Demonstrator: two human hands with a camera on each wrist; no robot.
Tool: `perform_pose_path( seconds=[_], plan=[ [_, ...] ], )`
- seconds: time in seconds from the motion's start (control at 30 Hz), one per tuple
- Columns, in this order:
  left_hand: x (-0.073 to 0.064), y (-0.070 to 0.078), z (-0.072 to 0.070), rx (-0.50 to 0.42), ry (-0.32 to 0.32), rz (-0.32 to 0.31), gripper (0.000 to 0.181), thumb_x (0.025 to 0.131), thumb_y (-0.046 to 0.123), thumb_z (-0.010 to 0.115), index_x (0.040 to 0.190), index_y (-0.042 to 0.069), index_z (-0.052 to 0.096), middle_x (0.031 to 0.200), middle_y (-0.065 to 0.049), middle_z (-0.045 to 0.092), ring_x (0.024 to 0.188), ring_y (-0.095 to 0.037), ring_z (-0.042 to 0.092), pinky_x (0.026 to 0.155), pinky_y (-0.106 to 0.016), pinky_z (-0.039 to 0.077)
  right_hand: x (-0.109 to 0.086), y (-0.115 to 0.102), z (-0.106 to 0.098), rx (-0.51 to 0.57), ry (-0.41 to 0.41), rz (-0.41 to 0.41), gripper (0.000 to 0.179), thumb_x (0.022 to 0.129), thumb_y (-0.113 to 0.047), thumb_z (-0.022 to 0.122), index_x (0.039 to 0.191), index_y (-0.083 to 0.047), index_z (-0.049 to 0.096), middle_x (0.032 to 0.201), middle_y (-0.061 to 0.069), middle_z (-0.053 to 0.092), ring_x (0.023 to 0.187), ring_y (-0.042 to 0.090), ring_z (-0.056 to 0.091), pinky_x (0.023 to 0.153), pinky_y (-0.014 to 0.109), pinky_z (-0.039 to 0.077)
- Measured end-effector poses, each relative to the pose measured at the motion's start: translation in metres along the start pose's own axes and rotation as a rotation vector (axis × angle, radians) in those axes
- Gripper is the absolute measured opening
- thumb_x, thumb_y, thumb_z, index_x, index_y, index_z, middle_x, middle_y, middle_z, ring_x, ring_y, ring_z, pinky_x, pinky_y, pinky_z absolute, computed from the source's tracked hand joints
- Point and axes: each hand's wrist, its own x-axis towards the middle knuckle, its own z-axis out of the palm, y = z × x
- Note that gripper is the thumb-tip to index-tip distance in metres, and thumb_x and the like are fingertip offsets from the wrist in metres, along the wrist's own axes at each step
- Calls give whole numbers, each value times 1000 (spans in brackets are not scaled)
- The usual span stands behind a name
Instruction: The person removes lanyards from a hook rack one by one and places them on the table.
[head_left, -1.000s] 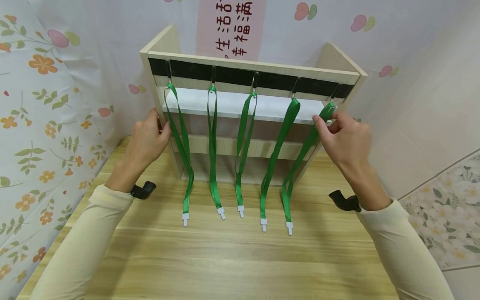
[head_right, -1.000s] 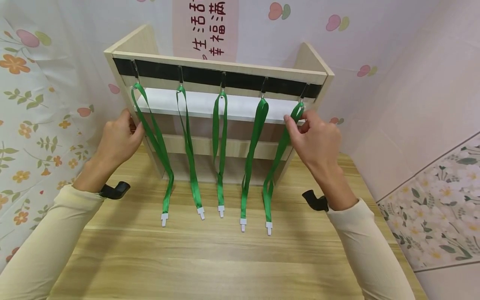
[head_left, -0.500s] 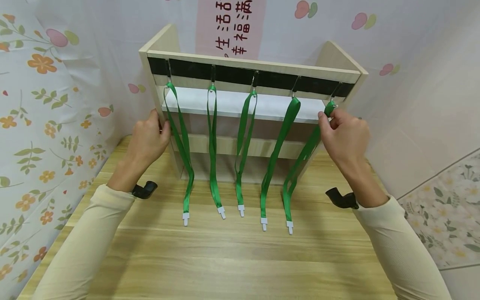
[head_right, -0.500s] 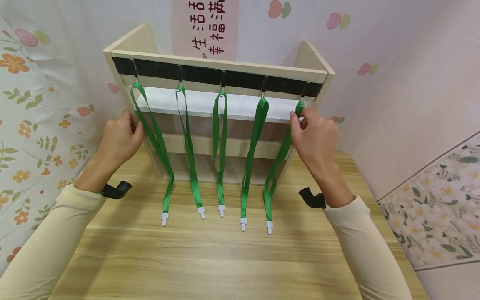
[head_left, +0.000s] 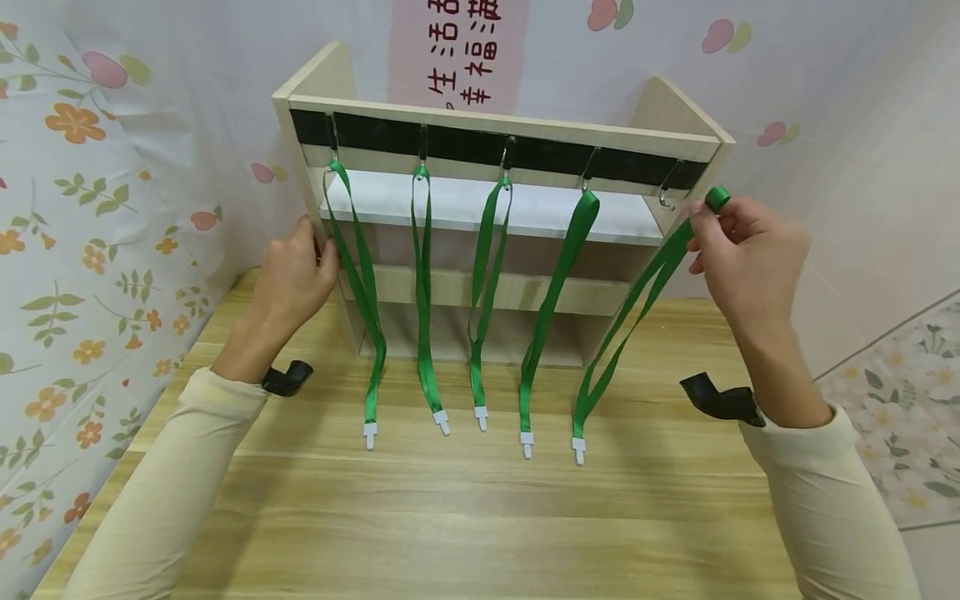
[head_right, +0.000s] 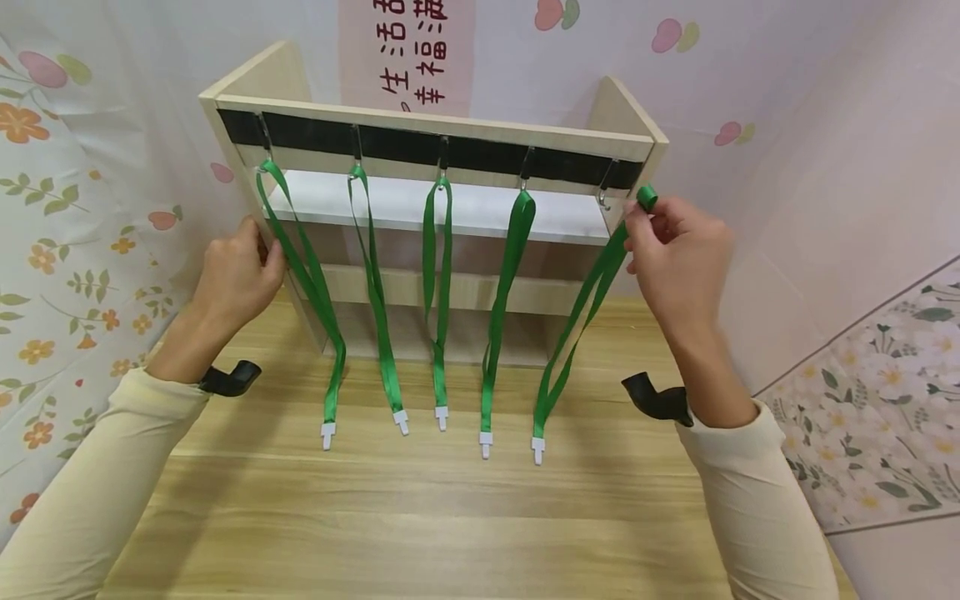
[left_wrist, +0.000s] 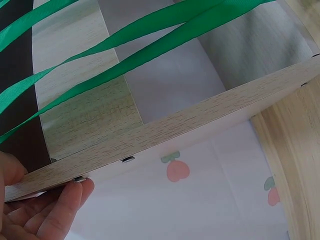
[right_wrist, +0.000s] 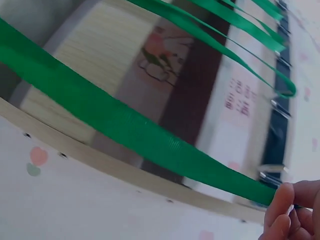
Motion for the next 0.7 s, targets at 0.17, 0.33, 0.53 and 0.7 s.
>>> perform_pose_path(
  seconds=[0.17,0.33,0.53,0.7],
  plan=[
    [0,0,0,-4,2,2,19,99,8,49,92,-10,52,60,-12,46,45,-26,49,43,-32,34,8,-13,-24,80,102,36,11,91,-13,68,82,-11,74,58,-11,61,42,1,53,45,12,43],
    [0,-1,0,-4,17,11,18,98,7,49,92,-10,52,59,-14,47,46,-28,50,44,-33,34,21,-25,-52,125,216,73,7,92,-15,69,86,-11,72,61,-8,62,42,1,52,44,10,40],
    [0,-1,0,1,18,12,19,98,8,50,93,-10,53,59,-13,48,45,-26,49,42,-29,32,43,-18,-80,62,181,217,5,97,-24,63,98,-20,65,71,-11,61,45,-2,52,46,8,37],
    [1,-2,2,2,8,-2,21,99,11,50,94,-9,53,60,-14,50,45,-25,49,40,-25,31,70,3,-93,75,100,271,8,99,-20,59,92,-23,62,74,-16,64,44,-5,54,41,9,34]
  ],
)
